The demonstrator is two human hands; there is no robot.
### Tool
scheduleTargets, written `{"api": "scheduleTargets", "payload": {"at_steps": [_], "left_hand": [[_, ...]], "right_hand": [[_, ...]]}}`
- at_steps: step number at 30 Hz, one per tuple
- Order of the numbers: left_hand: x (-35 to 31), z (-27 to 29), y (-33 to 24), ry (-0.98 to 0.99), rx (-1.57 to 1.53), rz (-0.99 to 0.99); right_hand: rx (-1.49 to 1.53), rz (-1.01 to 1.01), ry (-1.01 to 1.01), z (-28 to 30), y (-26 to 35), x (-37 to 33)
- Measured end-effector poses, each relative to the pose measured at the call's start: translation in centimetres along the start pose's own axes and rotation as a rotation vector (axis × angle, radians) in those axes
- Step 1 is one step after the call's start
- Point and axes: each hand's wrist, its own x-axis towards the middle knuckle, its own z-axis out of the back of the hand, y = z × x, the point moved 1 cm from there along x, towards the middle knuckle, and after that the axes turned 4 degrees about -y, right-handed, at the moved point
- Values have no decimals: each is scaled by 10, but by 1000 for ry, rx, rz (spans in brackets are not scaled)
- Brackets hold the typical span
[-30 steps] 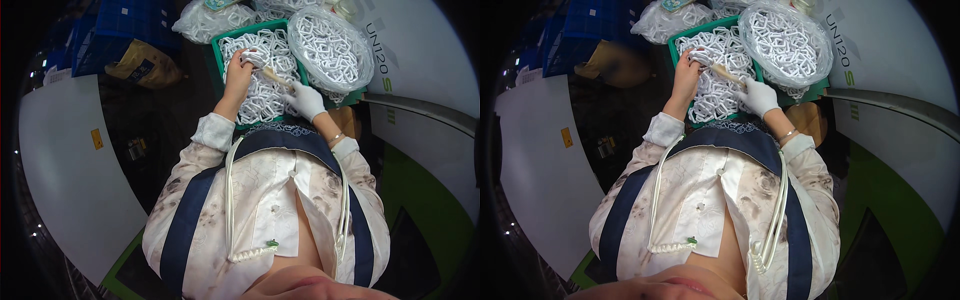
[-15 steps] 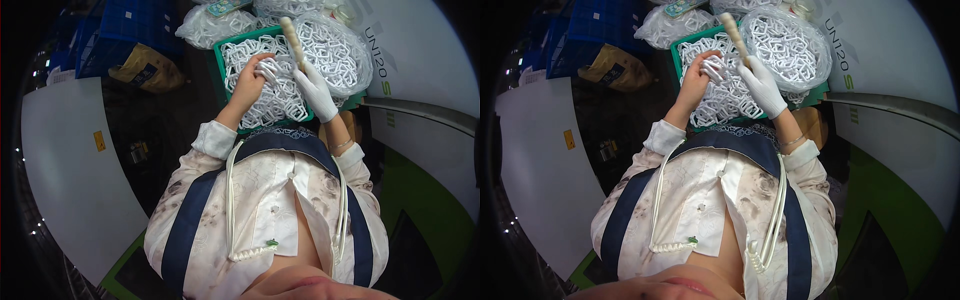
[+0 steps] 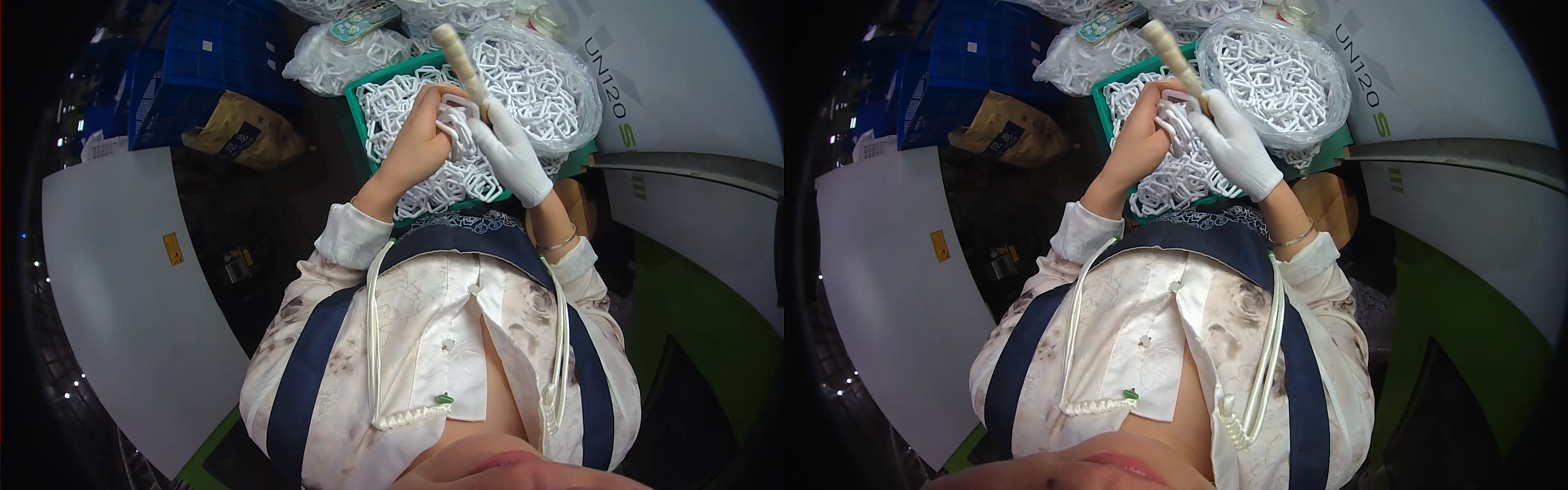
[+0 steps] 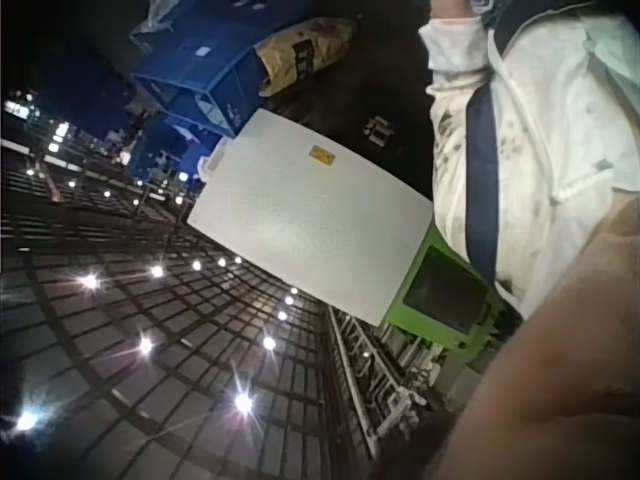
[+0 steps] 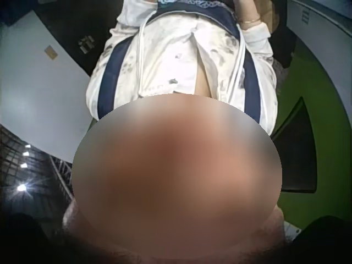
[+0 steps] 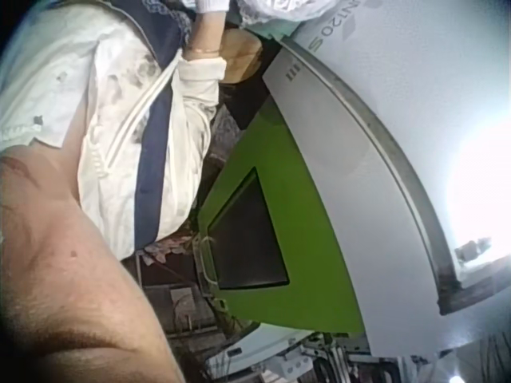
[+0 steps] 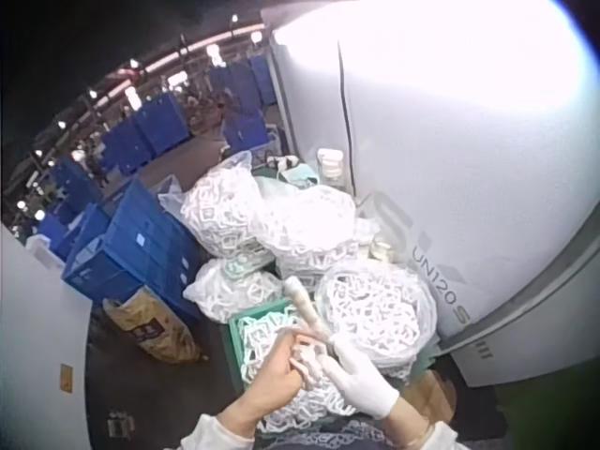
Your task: Sorting white plastic rings from a bin and placing them onto a wooden spindle.
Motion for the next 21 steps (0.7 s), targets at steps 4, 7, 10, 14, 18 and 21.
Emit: {"api": "scheduleTargets", "payload": {"at_steps": [4,7,10,14,18,21], "left_hand": [[1,-5,-16,-19,-215,37],[4,-4,-9,-111,-343,55],[7,-6,-16,-286,-232,-14],[1,-17,-34,-130,-176,-44],[-7,-24,-41,-68,-358,-57],[-4,-20,-41,-8,-388,-100]], "right_hand": [[-188,77,38,4,2,-6],[270,-125,65,-1,20,-14],[260,-41,76,-5,26,-20],[299,-38,-133,-12,22,-14],[266,-26,-135,-4,27,-13],[134,43,-185,-7,35,-13]]}}
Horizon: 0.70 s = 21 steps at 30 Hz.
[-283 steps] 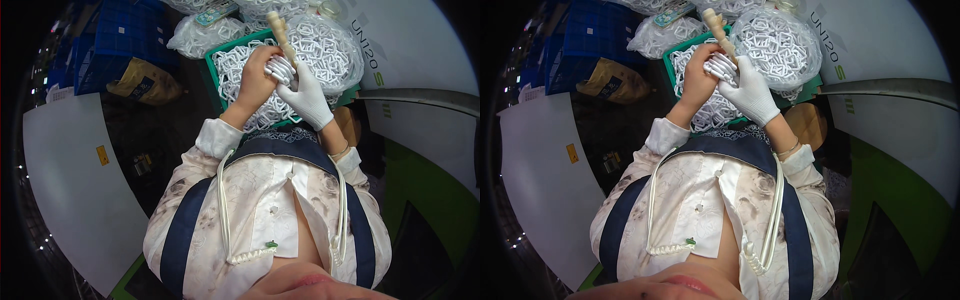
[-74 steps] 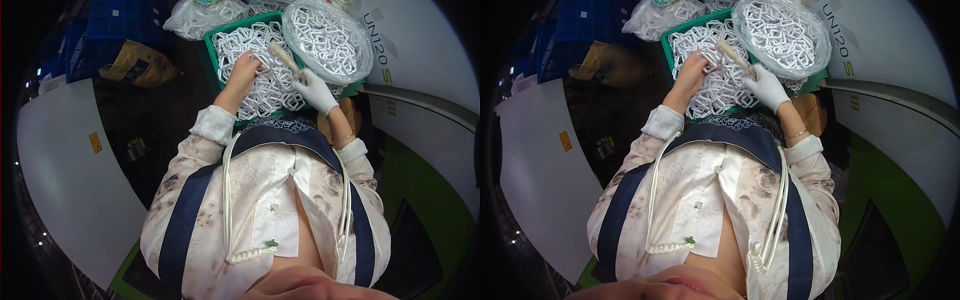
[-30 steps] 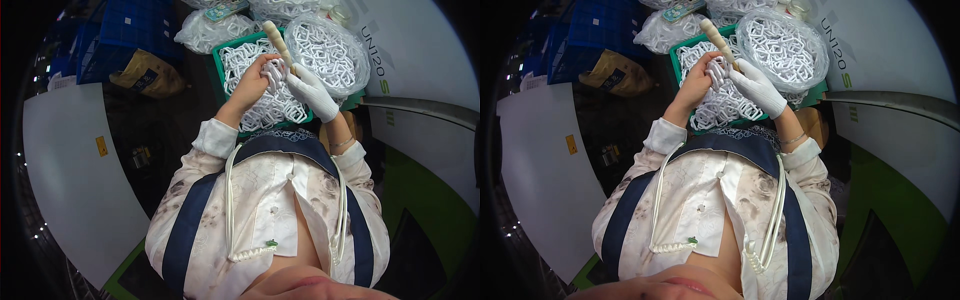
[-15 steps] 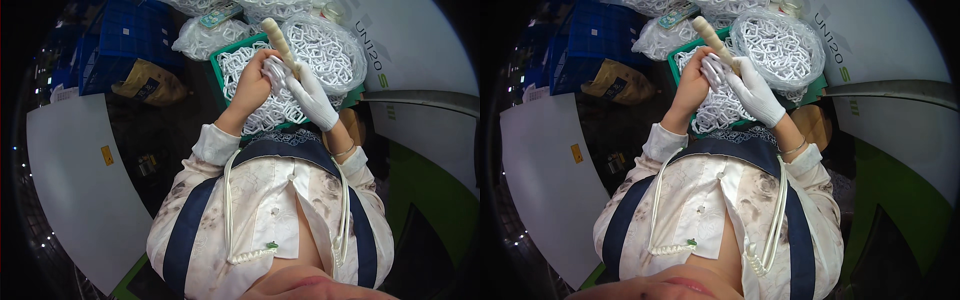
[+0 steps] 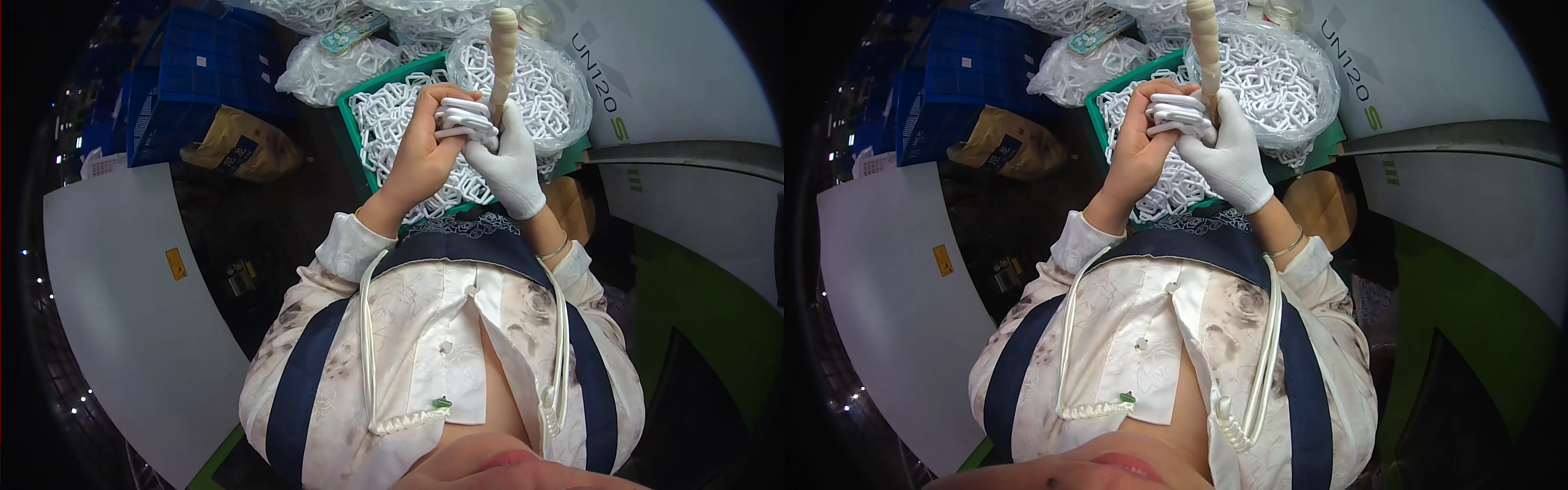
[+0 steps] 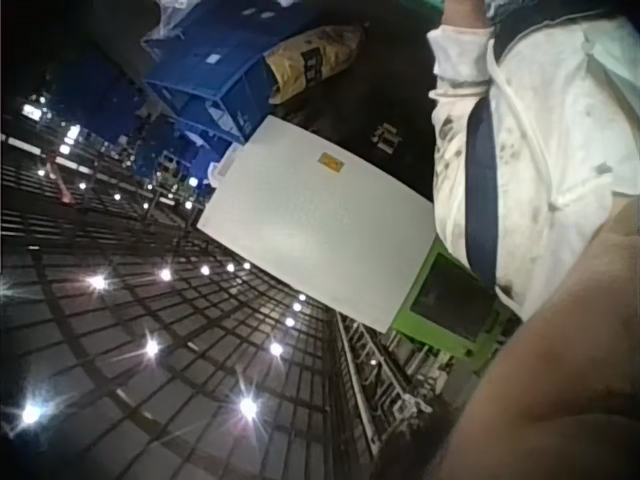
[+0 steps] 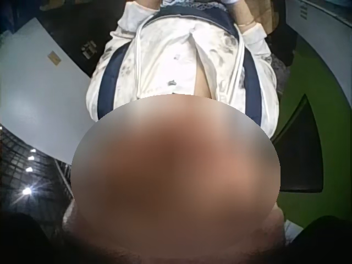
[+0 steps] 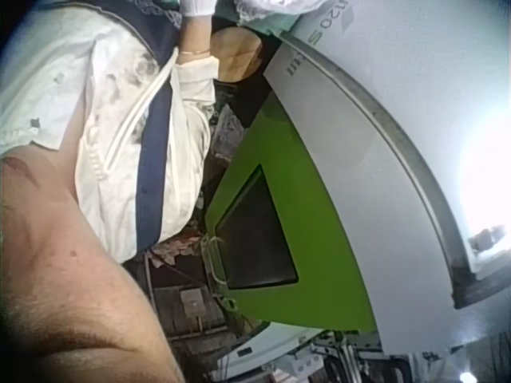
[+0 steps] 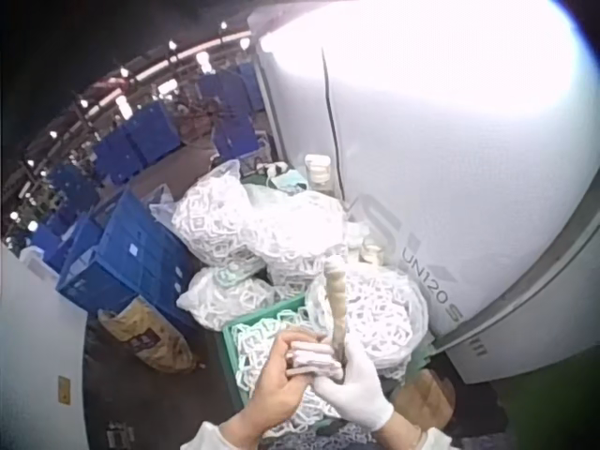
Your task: Sorting white plastic rings from a bin and placing them onto a wooden spindle.
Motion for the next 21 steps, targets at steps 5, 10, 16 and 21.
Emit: {"api": "scheduleTargets", "payload": {"at_steps": [5,10,16,21], "left_hand": [[8,8,-5,-77,535,-246],[19,11,-5,9,892,-362],[16,-2,14,-86,-439,328],[15,-11,15,-82,-373,234]], "right_hand": [[-378,111,-1,7,9,5],[-374,74,-47,3,12,4],[-196,54,-107,-5,8,0],[-148,164,-124,-1,0,6]]}}
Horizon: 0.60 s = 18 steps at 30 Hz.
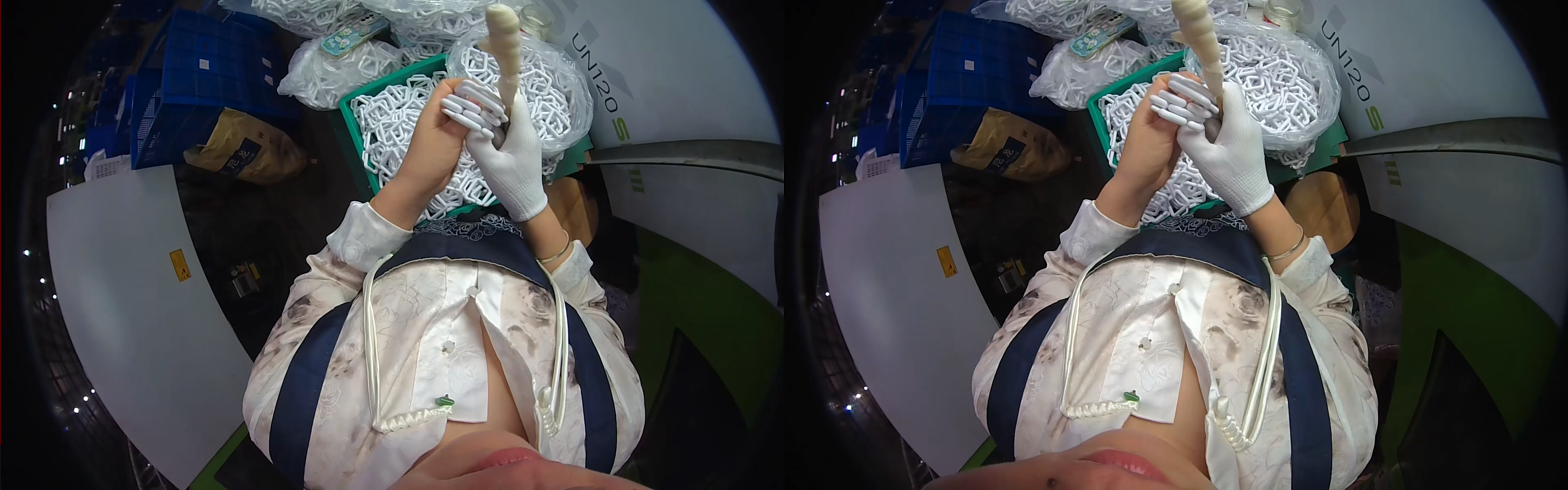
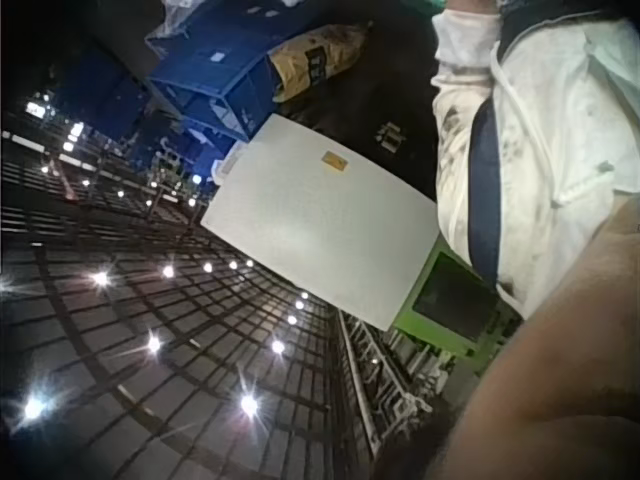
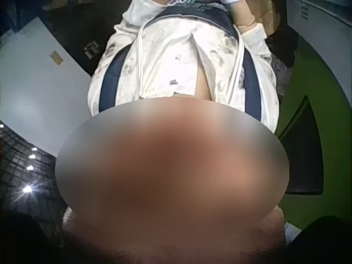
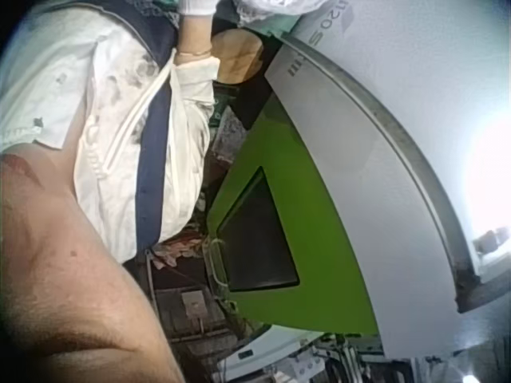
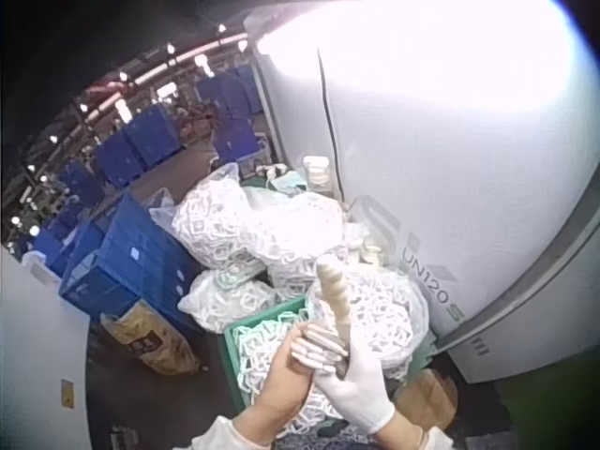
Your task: Sorting white plastic rings from a bin and placing them onto a wooden spindle.
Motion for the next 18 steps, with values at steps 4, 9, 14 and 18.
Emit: {"api": "scheduleTargets", "payload": {"at_steps": [4,9,14,18], "left_hand": [[4,2,-23,-26,1160,-817],[12,21,-4,-105,251,-185],[23,49,4,192,-625,181],[17,37,18,82,-686,328]], "right_hand": [[-178,-15,137,7,-5,3],[-270,-29,131,6,3,-10],[-297,-272,62,27,-27,-17],[-12,-176,19,14,13,-7]]}}
